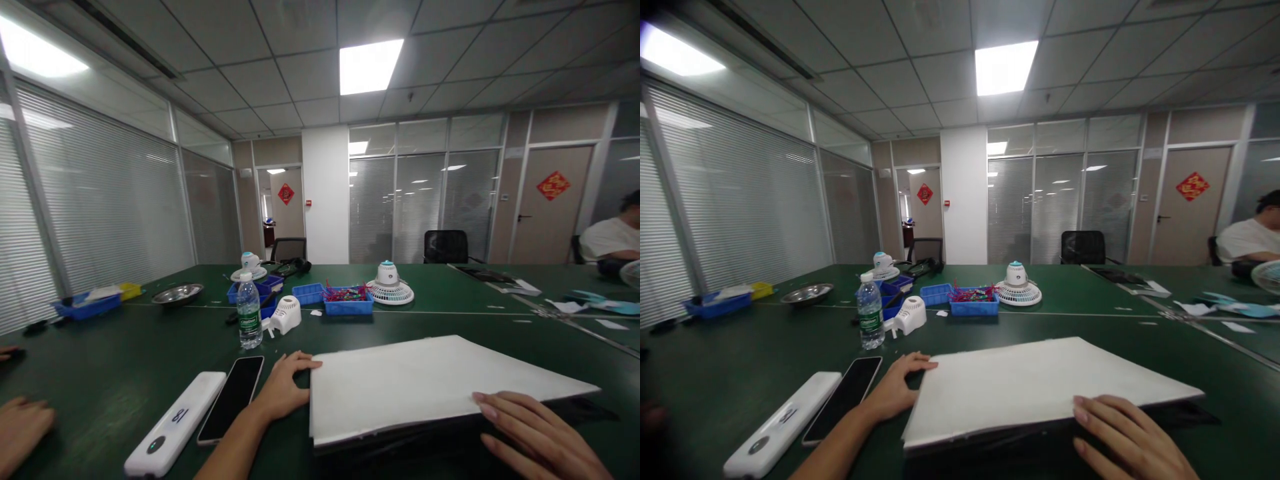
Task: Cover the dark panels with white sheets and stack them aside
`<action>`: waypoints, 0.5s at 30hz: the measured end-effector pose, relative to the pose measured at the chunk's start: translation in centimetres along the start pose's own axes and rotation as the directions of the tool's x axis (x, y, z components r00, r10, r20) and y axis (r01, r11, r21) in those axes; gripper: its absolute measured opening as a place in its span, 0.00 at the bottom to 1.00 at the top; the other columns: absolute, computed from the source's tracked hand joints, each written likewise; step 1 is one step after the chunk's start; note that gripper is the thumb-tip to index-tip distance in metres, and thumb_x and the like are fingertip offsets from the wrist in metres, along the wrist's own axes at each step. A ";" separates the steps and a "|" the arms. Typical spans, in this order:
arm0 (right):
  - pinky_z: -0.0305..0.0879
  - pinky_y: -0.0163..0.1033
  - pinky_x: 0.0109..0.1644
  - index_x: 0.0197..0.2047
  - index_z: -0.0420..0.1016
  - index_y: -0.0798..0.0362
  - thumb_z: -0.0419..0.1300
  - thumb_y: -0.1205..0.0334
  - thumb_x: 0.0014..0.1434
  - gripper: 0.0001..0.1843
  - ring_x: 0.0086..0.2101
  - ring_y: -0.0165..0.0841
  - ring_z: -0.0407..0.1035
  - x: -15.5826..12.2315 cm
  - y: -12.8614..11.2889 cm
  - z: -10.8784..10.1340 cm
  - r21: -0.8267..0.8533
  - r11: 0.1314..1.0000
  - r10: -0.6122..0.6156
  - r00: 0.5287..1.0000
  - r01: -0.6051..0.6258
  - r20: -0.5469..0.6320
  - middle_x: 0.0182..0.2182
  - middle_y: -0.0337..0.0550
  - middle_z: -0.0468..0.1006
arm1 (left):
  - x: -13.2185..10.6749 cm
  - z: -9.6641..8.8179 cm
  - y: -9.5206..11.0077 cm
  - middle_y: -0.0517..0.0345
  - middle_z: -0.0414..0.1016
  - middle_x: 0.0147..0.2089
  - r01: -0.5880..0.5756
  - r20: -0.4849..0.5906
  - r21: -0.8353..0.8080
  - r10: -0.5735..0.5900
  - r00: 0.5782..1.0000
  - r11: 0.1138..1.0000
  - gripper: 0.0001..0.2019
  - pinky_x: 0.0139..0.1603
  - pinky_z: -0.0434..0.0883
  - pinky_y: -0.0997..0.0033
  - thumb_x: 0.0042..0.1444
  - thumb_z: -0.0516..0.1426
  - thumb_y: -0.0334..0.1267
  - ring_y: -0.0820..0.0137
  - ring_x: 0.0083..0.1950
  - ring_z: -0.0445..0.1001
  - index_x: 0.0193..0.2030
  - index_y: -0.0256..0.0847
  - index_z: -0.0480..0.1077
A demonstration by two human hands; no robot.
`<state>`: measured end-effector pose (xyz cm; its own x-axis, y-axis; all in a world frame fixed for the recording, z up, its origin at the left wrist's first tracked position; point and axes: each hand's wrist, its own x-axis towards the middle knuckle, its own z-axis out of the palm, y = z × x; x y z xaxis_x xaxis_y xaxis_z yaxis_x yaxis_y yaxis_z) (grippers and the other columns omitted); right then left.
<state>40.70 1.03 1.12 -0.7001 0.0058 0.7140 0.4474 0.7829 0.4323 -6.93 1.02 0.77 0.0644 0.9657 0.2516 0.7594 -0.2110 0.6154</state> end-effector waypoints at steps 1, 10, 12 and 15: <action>0.58 0.44 0.69 0.59 0.75 0.41 0.50 0.69 0.67 0.24 0.62 0.36 0.65 -0.3 0.5 0.2 -0.010 1.000 -0.014 1.000 0.014 -0.007 0.57 0.39 0.77 | -0.1 -0.1 0.3 0.54 0.75 0.62 0.003 0.005 -0.002 -0.003 1.000 1.000 0.24 0.75 0.48 0.44 0.46 0.68 0.46 0.53 0.68 0.67 0.53 0.55 0.79; 0.70 0.41 0.61 0.52 0.78 0.49 0.68 0.63 0.57 0.18 0.51 0.37 0.75 -1.9 1.8 2.2 -0.048 0.987 0.146 0.985 -0.151 -0.095 0.53 0.46 0.78 | 0.4 0.1 0.4 0.55 0.78 0.59 0.031 -0.007 -0.058 -0.032 0.999 0.998 0.23 0.75 0.50 0.49 0.48 0.66 0.49 0.52 0.67 0.68 0.53 0.54 0.79; 0.71 0.38 0.59 0.52 0.78 0.48 0.68 0.65 0.57 0.19 0.49 0.35 0.76 -1.5 1.6 1.9 -0.066 0.992 0.097 0.992 -0.103 -0.085 0.51 0.44 0.79 | 0.4 0.1 0.4 0.55 0.78 0.59 0.034 -0.004 -0.058 -0.034 0.999 0.998 0.23 0.75 0.50 0.49 0.48 0.66 0.49 0.52 0.68 0.68 0.52 0.54 0.79; 0.73 0.34 0.56 0.53 0.79 0.48 0.64 0.69 0.60 0.18 0.46 0.33 0.77 -0.9 1.5 1.3 -0.060 0.995 0.076 0.993 -0.082 -0.089 0.48 0.41 0.81 | 0.4 0.1 0.5 0.55 0.77 0.60 0.035 0.010 -0.049 -0.035 0.999 0.998 0.22 0.75 0.49 0.48 0.48 0.66 0.49 0.53 0.68 0.67 0.52 0.56 0.79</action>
<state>41.29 3.00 0.41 -0.6119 0.0104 0.7909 0.5355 0.7413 0.4046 -6.52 1.29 1.09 0.0443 0.9738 0.2231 0.7287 -0.1842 0.6596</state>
